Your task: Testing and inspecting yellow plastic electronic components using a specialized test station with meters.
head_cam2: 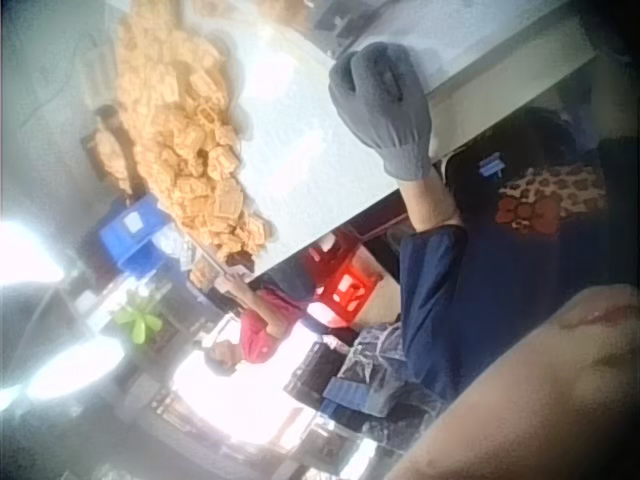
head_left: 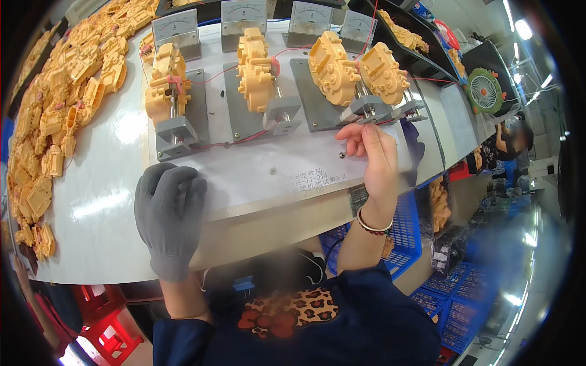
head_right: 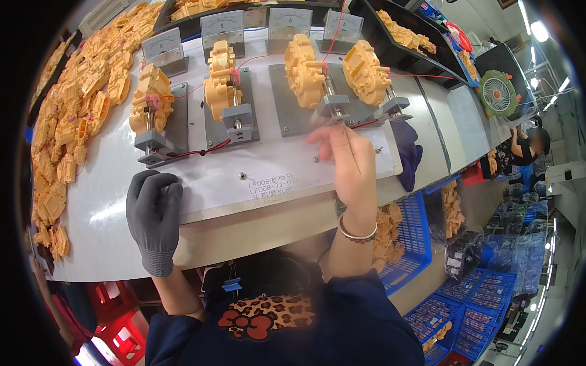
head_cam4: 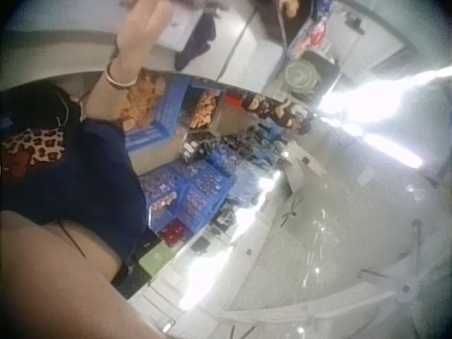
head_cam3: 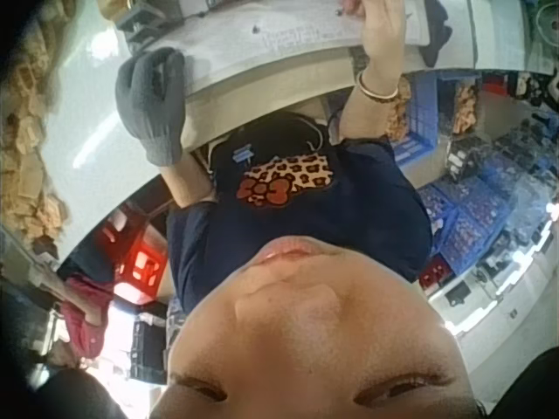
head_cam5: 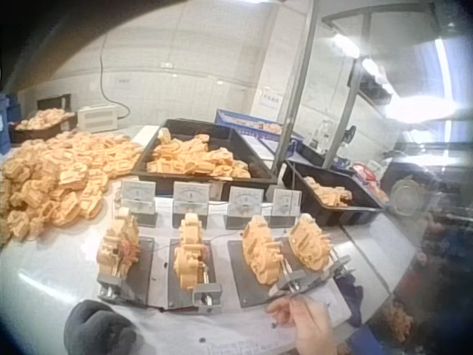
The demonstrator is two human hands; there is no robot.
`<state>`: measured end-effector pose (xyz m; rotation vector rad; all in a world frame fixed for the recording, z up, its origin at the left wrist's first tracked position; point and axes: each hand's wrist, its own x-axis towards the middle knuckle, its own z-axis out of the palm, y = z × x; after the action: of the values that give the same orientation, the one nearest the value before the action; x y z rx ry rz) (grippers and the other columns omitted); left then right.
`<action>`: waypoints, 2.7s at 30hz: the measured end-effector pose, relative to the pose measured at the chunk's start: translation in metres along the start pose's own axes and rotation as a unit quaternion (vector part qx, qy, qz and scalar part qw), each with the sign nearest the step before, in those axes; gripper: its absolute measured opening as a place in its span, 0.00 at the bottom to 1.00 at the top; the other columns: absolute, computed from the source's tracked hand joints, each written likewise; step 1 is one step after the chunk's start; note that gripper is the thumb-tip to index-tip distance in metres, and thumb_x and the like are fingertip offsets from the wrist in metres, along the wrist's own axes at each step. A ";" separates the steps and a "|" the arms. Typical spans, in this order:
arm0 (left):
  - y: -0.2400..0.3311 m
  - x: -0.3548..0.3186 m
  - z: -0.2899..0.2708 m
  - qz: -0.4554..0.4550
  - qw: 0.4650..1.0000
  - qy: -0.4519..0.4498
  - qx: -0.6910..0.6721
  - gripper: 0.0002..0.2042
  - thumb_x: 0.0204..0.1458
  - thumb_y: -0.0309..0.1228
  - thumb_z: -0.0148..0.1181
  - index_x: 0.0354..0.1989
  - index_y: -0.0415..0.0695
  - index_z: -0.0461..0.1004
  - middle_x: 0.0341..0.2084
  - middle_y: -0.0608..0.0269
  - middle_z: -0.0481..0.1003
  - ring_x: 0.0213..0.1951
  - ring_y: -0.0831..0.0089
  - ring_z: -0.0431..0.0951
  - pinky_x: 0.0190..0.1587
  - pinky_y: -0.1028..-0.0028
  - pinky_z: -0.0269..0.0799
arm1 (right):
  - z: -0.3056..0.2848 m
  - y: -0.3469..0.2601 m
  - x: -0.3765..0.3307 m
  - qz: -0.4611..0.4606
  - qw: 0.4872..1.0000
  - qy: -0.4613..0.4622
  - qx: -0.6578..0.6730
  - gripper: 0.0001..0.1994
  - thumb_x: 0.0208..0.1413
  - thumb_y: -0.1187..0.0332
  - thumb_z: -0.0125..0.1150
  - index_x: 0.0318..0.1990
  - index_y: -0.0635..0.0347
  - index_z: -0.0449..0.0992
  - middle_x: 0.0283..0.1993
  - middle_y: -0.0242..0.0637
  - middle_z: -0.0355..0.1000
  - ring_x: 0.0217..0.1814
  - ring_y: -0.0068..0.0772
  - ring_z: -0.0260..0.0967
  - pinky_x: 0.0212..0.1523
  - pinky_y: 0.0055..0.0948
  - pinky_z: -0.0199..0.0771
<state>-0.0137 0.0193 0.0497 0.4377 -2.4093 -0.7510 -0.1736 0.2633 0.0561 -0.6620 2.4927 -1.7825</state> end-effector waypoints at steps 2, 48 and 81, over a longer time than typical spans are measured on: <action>0.000 0.000 0.000 0.000 1.000 0.002 -0.002 0.06 0.42 0.24 0.65 0.29 0.42 0.75 0.30 0.57 0.73 0.32 0.59 0.74 0.36 0.65 0.70 | -0.001 0.000 0.001 0.002 1.000 -0.004 0.008 0.25 0.69 0.57 0.40 0.31 0.67 0.79 0.21 0.30 0.65 0.26 0.21 0.62 0.31 0.22 0.61; -0.001 0.000 -0.001 0.010 1.000 0.001 0.002 0.06 0.42 0.24 0.65 0.29 0.42 0.75 0.30 0.57 0.73 0.33 0.58 0.74 0.38 0.65 0.70 | 0.001 0.002 0.000 -0.011 1.000 0.027 -0.011 0.22 0.66 0.60 0.44 0.28 0.66 0.79 0.18 0.30 0.65 0.24 0.20 0.60 0.27 0.22 0.58; 0.067 0.006 0.044 0.066 0.998 0.011 -0.008 0.07 0.45 0.30 0.66 0.31 0.47 0.75 0.29 0.59 0.73 0.35 0.57 0.74 0.38 0.61 0.69 | 0.005 0.013 -0.013 -0.235 0.957 0.105 -0.136 0.03 0.40 0.75 0.60 0.22 0.58 0.72 0.17 0.32 0.63 0.18 0.31 0.60 0.20 0.28 0.59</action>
<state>-0.0536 0.0878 0.0628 0.2754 -2.3839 -0.7040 -0.1646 0.2669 0.0391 -1.2324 2.9524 -1.7182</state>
